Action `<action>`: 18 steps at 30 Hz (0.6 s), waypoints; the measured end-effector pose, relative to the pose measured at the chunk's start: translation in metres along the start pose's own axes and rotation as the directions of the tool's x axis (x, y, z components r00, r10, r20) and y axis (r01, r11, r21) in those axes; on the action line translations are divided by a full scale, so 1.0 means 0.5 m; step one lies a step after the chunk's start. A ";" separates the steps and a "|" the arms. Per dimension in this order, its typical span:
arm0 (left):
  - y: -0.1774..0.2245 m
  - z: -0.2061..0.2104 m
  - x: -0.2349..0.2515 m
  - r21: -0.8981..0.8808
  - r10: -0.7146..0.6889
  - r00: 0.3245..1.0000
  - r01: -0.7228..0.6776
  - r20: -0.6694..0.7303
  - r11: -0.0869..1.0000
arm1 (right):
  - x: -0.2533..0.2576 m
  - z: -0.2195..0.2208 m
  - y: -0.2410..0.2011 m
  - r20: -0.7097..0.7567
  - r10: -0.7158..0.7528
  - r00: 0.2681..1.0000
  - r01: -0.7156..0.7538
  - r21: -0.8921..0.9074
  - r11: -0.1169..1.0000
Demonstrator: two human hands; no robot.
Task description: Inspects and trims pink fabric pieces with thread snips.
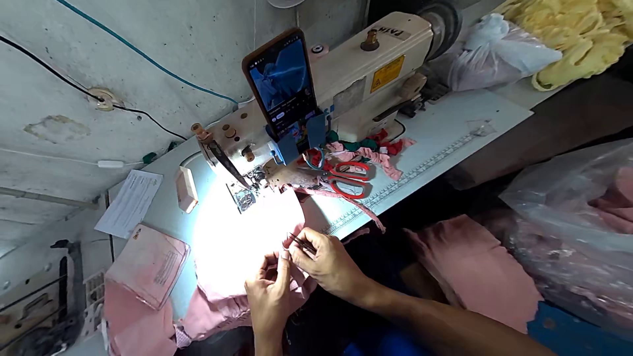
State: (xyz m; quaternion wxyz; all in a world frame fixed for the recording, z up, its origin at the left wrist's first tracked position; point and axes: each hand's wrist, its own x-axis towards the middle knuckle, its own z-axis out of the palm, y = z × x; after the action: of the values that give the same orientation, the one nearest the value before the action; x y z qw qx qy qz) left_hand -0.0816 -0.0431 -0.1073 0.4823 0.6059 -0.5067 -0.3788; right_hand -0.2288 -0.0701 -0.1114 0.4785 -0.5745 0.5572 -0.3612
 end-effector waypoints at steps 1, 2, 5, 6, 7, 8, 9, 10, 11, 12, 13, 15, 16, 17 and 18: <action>-0.002 -0.002 0.004 -0.018 -0.021 1.000 0.021 0.015 1.000 | -0.003 0.000 0.002 -0.013 -0.024 1.000 0.023 -0.036 0.999; -0.002 -0.003 0.008 -0.029 -0.040 0.999 0.041 0.021 0.999 | -0.008 -0.004 0.003 -0.014 -0.054 0.998 0.053 -0.054 0.997; 0.007 -0.005 0.017 -0.052 -0.073 0.997 0.074 0.020 0.996 | -0.027 -0.032 -0.011 0.061 -0.139 0.988 0.129 0.147 0.981; 0.011 -0.004 0.018 -0.063 -0.084 0.996 0.086 0.020 0.994 | -0.032 -0.045 -0.018 0.126 -0.141 0.982 0.106 0.245 0.964; 0.017 -0.003 0.022 -0.065 -0.092 0.996 0.093 0.018 0.993 | -0.035 -0.058 -0.024 0.194 -0.133 0.972 0.068 0.308 0.949; 0.022 0.000 0.026 -0.061 -0.098 0.995 0.099 0.017 0.993 | -0.036 -0.069 -0.028 0.248 -0.124 0.961 0.037 0.329 0.944; 0.025 0.001 0.028 -0.049 -0.106 0.994 0.107 0.015 0.993 | -0.038 -0.077 -0.030 0.291 -0.106 0.951 0.007 0.324 0.946; 0.027 0.002 0.028 -0.036 -0.121 0.993 0.121 0.009 0.992 | -0.041 -0.083 -0.030 0.330 -0.084 0.940 -0.025 0.312 0.950; 0.028 0.002 0.027 -0.031 -0.131 0.991 0.131 0.004 0.991 | -0.043 -0.087 -0.030 0.363 -0.059 0.930 -0.059 0.307 0.950; 0.030 0.001 0.026 -0.027 -0.138 0.990 0.138 0.007 0.990 | -0.044 -0.088 -0.029 0.390 -0.029 0.920 -0.104 0.315 0.943; 0.032 0.000 0.025 -0.025 -0.138 0.990 0.138 0.020 0.990 | -0.043 -0.088 -0.025 0.413 -0.002 0.911 -0.144 0.323 0.935; 0.037 -0.001 0.025 -0.007 -0.125 0.991 0.125 0.051 0.992 | -0.036 -0.085 -0.014 0.431 0.054 0.901 -0.214 0.331 0.919; 0.037 -0.002 0.025 0.003 -0.114 0.991 0.114 0.068 0.993 | -0.031 -0.084 -0.011 0.429 0.082 0.900 -0.245 0.339 0.908; 0.035 -0.002 0.025 0.011 -0.105 0.991 0.105 0.083 0.994 | -0.027 -0.083 -0.010 0.425 0.112 0.898 -0.275 0.344 0.898; 0.033 -0.004 0.025 0.017 -0.096 0.991 0.095 0.097 0.995 | -0.024 -0.082 -0.011 0.423 0.138 0.895 -0.301 0.348 0.888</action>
State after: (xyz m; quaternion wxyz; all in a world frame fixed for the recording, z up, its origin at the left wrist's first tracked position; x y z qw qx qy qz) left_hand -0.0816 -0.0553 -0.0904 0.4345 0.6131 -0.5024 -0.4276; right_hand -0.2673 -0.0650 -0.0933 0.7257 -0.4545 0.4272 -0.2903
